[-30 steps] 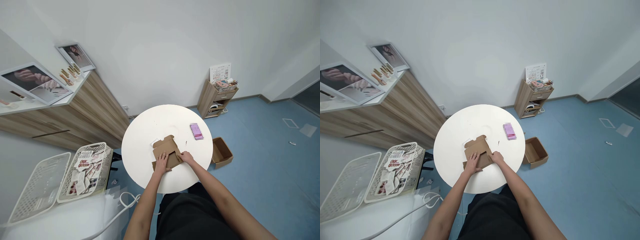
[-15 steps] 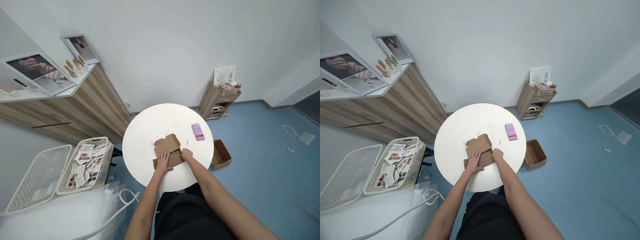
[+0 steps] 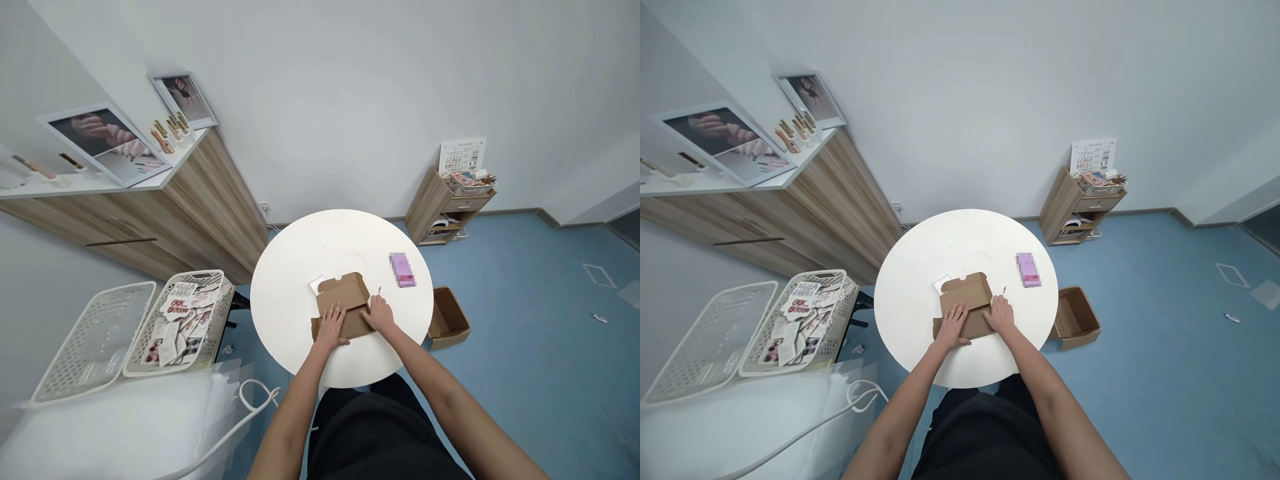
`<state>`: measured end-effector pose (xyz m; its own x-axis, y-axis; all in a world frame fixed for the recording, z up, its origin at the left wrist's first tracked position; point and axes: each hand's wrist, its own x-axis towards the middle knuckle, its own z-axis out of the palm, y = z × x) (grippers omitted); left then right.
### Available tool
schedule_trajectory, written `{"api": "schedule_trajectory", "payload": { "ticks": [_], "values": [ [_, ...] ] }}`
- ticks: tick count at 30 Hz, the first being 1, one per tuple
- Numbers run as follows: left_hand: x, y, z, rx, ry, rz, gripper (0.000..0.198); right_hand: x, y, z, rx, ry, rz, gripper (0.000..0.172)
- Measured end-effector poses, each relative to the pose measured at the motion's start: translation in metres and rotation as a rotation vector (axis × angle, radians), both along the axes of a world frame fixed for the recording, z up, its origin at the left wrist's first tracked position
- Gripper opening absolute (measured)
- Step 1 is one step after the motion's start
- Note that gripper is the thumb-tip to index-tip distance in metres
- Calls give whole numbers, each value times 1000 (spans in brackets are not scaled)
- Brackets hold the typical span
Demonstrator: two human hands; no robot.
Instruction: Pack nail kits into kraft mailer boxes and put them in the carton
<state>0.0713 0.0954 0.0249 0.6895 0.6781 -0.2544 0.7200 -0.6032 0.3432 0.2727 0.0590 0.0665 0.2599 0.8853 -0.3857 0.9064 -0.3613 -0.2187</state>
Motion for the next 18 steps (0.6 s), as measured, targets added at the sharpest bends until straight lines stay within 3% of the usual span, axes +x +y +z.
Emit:
{"api": "schedule_trajectory", "payload": {
  "ticks": [3,6,9,14,16,18],
  "values": [
    [10,2,0,3,4,-39,125,7,-6,2,197,4,302,60],
    [23,5,0,0,3,-89,125,13,-9,-9,132,20,527,101],
    [37,7,-1,-3,-5,-129,124,18,-10,-24,33,-7,508,125],
    [44,5,6,7,-30,-139,117,24,-9,-35,-13,-15,455,129],
    [35,2,12,13,-57,-85,110,24,-9,-36,-21,-14,444,133],
    [17,-1,17,51,-109,57,94,24,-8,-38,-22,-14,443,137]
  ]
}}
